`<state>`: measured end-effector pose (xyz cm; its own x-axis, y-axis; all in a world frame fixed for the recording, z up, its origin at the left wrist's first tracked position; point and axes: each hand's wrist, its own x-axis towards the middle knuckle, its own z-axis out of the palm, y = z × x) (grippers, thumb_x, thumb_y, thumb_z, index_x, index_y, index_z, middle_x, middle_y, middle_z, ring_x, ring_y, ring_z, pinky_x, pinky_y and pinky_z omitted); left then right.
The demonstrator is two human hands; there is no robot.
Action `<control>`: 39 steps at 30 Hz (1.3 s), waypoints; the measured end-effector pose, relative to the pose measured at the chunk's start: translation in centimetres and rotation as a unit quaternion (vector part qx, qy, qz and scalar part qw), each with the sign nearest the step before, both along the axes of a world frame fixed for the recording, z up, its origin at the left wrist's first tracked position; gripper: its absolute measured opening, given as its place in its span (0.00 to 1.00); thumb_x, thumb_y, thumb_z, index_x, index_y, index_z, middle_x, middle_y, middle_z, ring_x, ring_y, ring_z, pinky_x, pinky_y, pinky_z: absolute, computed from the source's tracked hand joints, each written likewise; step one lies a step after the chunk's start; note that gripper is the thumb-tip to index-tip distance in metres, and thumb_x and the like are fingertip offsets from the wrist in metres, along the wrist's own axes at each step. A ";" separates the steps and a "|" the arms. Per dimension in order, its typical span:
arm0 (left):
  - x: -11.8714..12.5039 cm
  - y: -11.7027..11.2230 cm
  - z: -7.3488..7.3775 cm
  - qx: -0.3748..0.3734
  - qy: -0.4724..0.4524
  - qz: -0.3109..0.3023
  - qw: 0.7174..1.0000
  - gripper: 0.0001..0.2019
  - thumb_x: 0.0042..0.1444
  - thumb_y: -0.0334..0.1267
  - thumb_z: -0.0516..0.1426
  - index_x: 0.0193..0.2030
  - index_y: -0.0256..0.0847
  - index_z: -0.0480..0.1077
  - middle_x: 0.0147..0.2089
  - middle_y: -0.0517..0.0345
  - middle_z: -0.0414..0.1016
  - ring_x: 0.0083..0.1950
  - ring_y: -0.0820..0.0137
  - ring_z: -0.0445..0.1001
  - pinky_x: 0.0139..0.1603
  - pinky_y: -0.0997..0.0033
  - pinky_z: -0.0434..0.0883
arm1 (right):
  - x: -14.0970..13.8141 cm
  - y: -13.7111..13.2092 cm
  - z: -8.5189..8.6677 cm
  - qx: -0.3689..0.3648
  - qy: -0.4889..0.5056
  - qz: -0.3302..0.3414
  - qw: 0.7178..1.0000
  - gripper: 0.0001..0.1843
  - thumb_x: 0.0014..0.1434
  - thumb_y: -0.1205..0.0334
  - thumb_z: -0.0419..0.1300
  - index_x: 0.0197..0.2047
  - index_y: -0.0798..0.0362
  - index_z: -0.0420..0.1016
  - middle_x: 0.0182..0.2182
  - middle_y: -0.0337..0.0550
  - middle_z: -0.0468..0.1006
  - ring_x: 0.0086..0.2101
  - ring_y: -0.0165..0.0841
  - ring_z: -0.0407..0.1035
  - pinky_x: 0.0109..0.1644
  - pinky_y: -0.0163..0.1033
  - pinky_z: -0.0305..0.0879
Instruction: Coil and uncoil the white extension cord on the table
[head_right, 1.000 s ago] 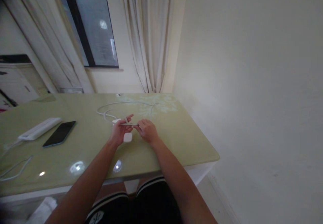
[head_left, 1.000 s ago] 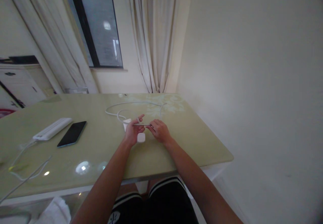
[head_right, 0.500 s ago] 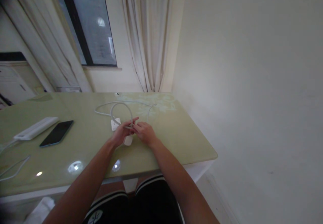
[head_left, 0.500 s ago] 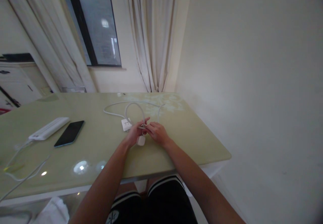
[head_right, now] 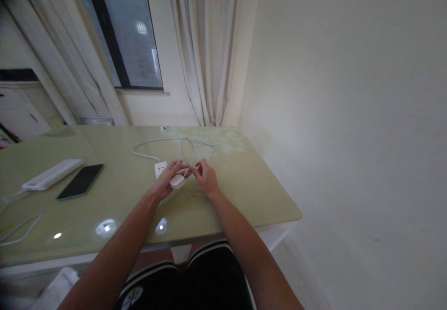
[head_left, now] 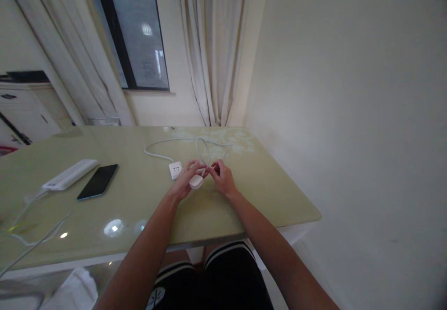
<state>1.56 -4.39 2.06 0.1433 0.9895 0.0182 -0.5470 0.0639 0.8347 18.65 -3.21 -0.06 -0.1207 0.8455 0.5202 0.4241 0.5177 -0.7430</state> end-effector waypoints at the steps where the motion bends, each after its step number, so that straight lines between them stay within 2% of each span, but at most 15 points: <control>1: -0.1 0.1 0.0 -0.009 -0.015 -0.016 1.000 0.15 0.57 0.44 0.65 0.44 0.36 0.73 0.44 0.47 0.80 0.44 0.63 0.81 0.49 0.64 0.78 | 0.1 0.0 0.1 -0.001 0.019 -0.002 1.000 0.19 0.66 0.45 0.60 0.46 0.53 0.71 0.25 0.32 0.69 0.25 0.27 0.63 0.32 0.32 0.55; 5: -0.6 0.2 0.1 -0.018 -0.063 -0.064 0.996 0.13 0.59 0.36 0.60 0.46 0.29 0.76 0.52 0.34 0.80 0.55 0.55 0.80 0.60 0.58 0.75 | 0.2 -0.2 0.5 0.023 0.041 0.017 0.999 0.17 0.69 0.47 0.56 0.50 0.52 0.71 0.26 0.33 0.69 0.26 0.28 0.63 0.34 0.32 0.58; 8: -0.6 0.3 -0.2 0.011 -0.046 -0.070 0.996 0.17 0.55 0.28 0.61 0.52 0.29 0.77 0.58 0.35 0.78 0.60 0.55 0.77 0.64 0.59 0.72 | 0.1 -0.5 0.8 0.045 0.052 0.014 0.998 0.18 0.70 0.49 0.54 0.52 0.53 0.72 0.28 0.36 0.71 0.28 0.28 0.64 0.36 0.33 0.59; 11: -0.4 0.3 -0.5 0.040 -0.027 -0.080 0.996 0.23 0.52 0.25 0.64 0.57 0.34 0.76 0.61 0.39 0.76 0.62 0.56 0.75 0.66 0.61 0.69 | -0.1 -0.6 0.8 0.064 0.064 0.011 0.996 0.17 0.70 0.50 0.55 0.52 0.53 0.73 0.30 0.38 0.72 0.29 0.28 0.63 0.37 0.33 0.61; 15: 0.3 0.2 -0.8 0.039 -0.019 -0.055 0.998 0.22 0.51 0.31 0.67 0.54 0.35 0.78 0.58 0.42 0.79 0.59 0.59 0.77 0.65 0.64 0.70 | -0.4 -0.8 0.6 0.076 0.065 0.021 0.995 0.16 0.71 0.52 0.54 0.54 0.53 0.72 0.32 0.39 0.72 0.29 0.28 0.64 0.38 0.33 0.63; 19: 1.1 0.4 -1.2 0.069 0.016 -0.009 0.997 0.18 0.46 0.35 0.71 0.46 0.37 0.81 0.49 0.48 0.82 0.52 0.63 0.78 0.58 0.66 0.72 | -0.6 -1.1 0.6 0.109 0.020 0.027 0.993 0.15 0.70 0.58 0.53 0.55 0.54 0.72 0.40 0.46 0.74 0.37 0.32 0.68 0.43 0.35 0.66; 23: 1.0 0.9 -1.7 0.085 0.092 0.097 0.987 0.16 0.47 0.47 0.71 0.37 0.38 0.81 0.36 0.53 0.81 0.40 0.67 0.77 0.47 0.69 0.72 | -0.5 -1.5 0.9 0.113 -0.033 0.033 0.992 0.20 0.67 0.66 0.51 0.59 0.53 0.73 0.41 0.46 0.70 0.37 0.32 0.66 0.41 0.35 0.66; 26: 0.8 1.3 -1.9 0.103 0.141 0.156 0.972 0.18 0.52 0.53 0.67 0.36 0.38 0.80 0.34 0.54 0.79 0.41 0.67 0.75 0.45 0.71 0.70 | -0.6 -1.7 0.9 0.115 -0.022 0.034 0.993 0.18 0.68 0.65 0.51 0.58 0.53 0.74 0.41 0.47 0.70 0.37 0.32 0.66 0.40 0.34 0.67; 28: 0.9 1.3 -1.9 0.106 0.103 0.143 0.979 0.20 0.53 0.56 0.66 0.37 0.38 0.79 0.34 0.54 0.78 0.42 0.67 0.76 0.47 0.70 0.70 | -0.7 -1.8 0.9 0.122 -0.003 0.041 0.992 0.15 0.70 0.63 0.52 0.55 0.53 0.74 0.42 0.47 0.71 0.39 0.31 0.68 0.41 0.34 0.69; 31: 1.6 0.9 -1.9 0.086 0.025 0.057 0.994 0.25 0.53 0.59 0.65 0.43 0.37 0.78 0.35 0.53 0.78 0.41 0.66 0.76 0.48 0.65 0.71 | -1.0 -1.8 0.6 0.143 0.007 0.060 0.988 0.12 0.72 0.60 0.52 0.52 0.53 0.73 0.45 0.48 0.73 0.43 0.32 0.71 0.44 0.34 0.71; 33: 2.2 0.4 -1.9 0.086 0.027 0.017 0.996 0.25 0.53 0.60 0.65 0.43 0.37 0.77 0.39 0.51 0.79 0.43 0.65 0.76 0.48 0.65 0.72 | -1.2 -1.7 0.4 0.155 0.003 0.062 0.986 0.11 0.72 0.59 0.52 0.51 0.52 0.73 0.47 0.49 0.74 0.46 0.32 0.71 0.47 0.35 0.72; 36: 2.8 -0.1 -1.8 0.092 0.068 0.016 0.993 0.25 0.53 0.61 0.64 0.42 0.38 0.77 0.42 0.51 0.79 0.46 0.65 0.76 0.46 0.67 0.72 | -1.4 -1.4 0.1 0.158 -0.009 0.043 0.987 0.11 0.73 0.59 0.51 0.51 0.52 0.72 0.48 0.49 0.75 0.48 0.32 0.72 0.50 0.36 0.72; 39: 2.9 -0.4 -1.6 0.095 0.102 0.057 0.989 0.26 0.53 0.62 0.63 0.42 0.39 0.77 0.41 0.51 0.79 0.45 0.63 0.76 0.42 0.68 0.72 | -1.5 -1.3 0.0 0.158 -0.023 0.036 0.986 0.13 0.73 0.60 0.51 0.57 0.51 0.68 0.50 0.50 0.74 0.49 0.33 0.72 0.51 0.37 0.73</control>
<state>4.41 -4.80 0.47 0.0502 0.9811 0.1869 -0.3602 -0.1567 0.9196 17.10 -4.56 -0.10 -0.2050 0.6302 0.7488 0.4076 0.7506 -0.5201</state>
